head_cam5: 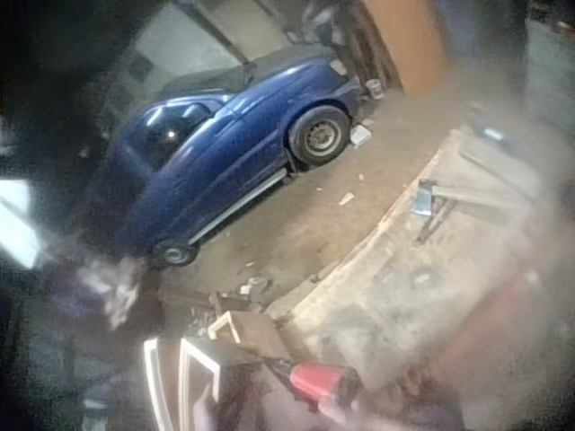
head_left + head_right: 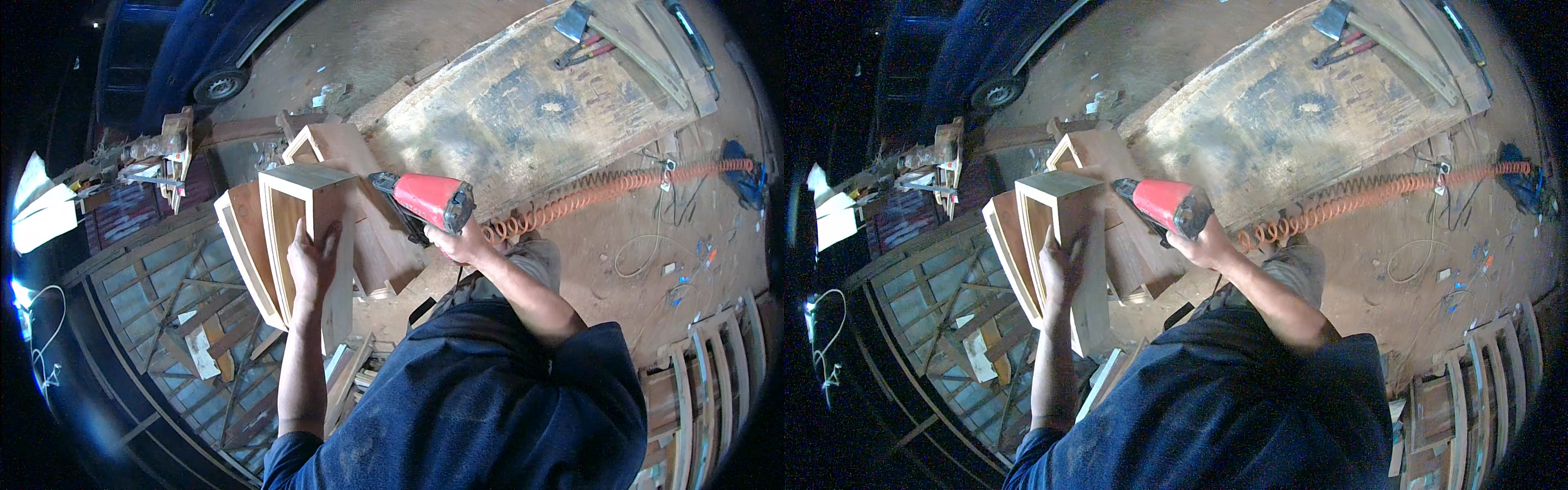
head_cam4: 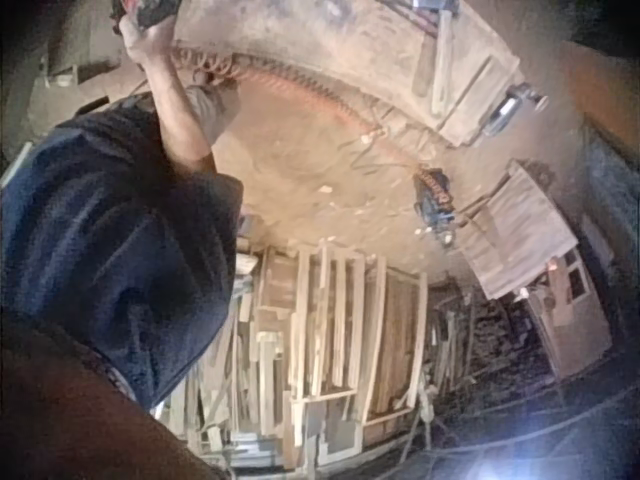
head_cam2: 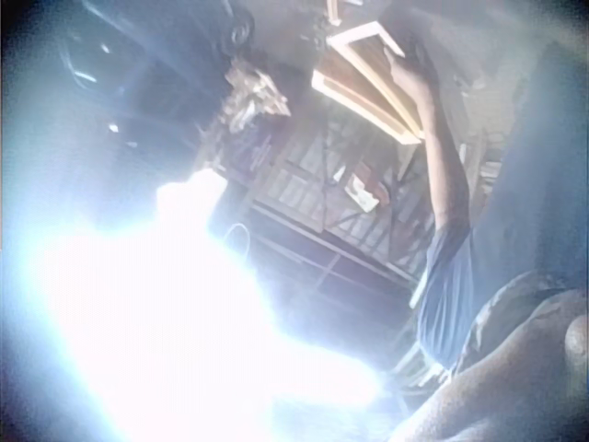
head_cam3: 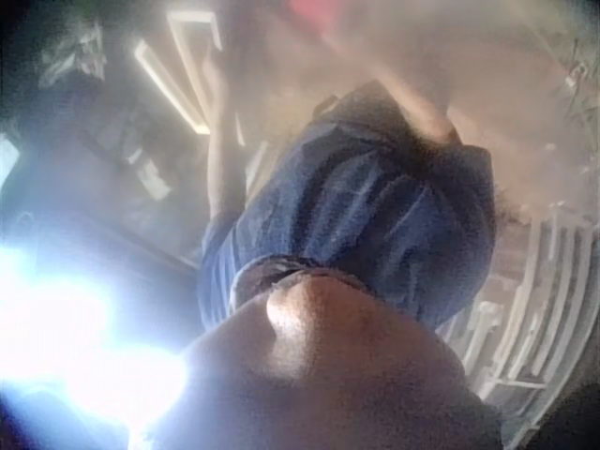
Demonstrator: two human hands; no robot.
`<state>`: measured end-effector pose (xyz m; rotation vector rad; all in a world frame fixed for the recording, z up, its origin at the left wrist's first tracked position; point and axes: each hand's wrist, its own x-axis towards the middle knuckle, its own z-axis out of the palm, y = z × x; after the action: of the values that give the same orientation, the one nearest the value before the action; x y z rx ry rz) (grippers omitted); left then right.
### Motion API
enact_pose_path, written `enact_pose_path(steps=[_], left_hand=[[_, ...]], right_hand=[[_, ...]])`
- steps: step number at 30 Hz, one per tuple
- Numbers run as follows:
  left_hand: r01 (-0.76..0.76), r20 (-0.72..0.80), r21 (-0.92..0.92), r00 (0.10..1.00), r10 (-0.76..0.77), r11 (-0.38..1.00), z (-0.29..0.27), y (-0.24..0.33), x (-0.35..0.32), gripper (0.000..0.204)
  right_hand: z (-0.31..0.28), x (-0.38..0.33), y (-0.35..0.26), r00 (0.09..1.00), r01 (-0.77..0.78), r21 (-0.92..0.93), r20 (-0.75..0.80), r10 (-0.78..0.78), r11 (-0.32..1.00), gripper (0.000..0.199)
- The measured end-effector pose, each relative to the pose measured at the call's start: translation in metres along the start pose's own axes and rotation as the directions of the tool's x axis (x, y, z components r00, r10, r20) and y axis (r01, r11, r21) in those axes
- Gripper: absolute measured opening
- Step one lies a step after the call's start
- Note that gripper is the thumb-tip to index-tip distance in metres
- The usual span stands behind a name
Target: The person assembles wooden frames by nailing pieces together with a nail gun and smoothing edges with a sander. They handle wooden planks and frame components, using a nail gun, pliers, and a sander to join and finish the pieces.
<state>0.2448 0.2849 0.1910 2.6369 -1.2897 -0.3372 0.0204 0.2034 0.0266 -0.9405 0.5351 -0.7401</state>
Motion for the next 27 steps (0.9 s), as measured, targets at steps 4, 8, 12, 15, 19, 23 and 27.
enact_pose_path(steps=[4, 8, 12, 15, 19, 23, 27], left_hand=[[-0.015, -0.018, -0.051, 1.0, 0.015, 0.999, 0.003, -0.003, 0.001, 0.042], [0.026, -0.005, -0.006, 1.0, -0.026, 1.0, 0.002, -0.002, 0.001, 0.043], [-0.028, -0.026, -0.008, 0.999, 0.028, 1.0, 0.0, 0.001, 0.0, 0.041], [-0.004, -0.036, -0.02, 0.999, 0.004, 1.0, 0.001, 0.002, 0.001, 0.039], [0.026, 0.035, 0.03, 0.999, -0.027, 0.999, -0.001, -0.003, 0.003, 0.039], [0.093, 0.128, -0.141, 0.989, -0.075, 0.986, -0.009, -0.019, -0.01, 0.041], [0.1, 0.17, -0.096, 0.982, -0.083, 0.99, -0.015, -0.037, -0.051, 0.042]], right_hand=[[0.004, 0.004, 0.013, 0.998, 0.063, 0.015, 0.02, -0.064, 0.998, 0.054], [0.013, 0.01, 0.014, 0.996, 0.085, 0.0, 0.02, -0.085, 0.996, 0.05], [0.018, 0.017, 0.015, 0.993, 0.116, -0.054, 0.006, -0.116, 0.992, 0.049], [0.018, 0.019, 0.019, 0.988, 0.155, -0.005, 0.021, -0.155, 0.988, 0.052], [0.012, 0.014, 0.021, 0.984, 0.177, -0.117, 0.04, -0.173, 0.977, 0.05], [0.0, -0.004, 0.016, 0.999, -0.033, -0.076, 0.025, 0.035, 0.997, 0.039], [-0.024, -0.025, 0.013, 0.996, -0.091, -0.152, -0.013, 0.09, 0.984, 0.049]])
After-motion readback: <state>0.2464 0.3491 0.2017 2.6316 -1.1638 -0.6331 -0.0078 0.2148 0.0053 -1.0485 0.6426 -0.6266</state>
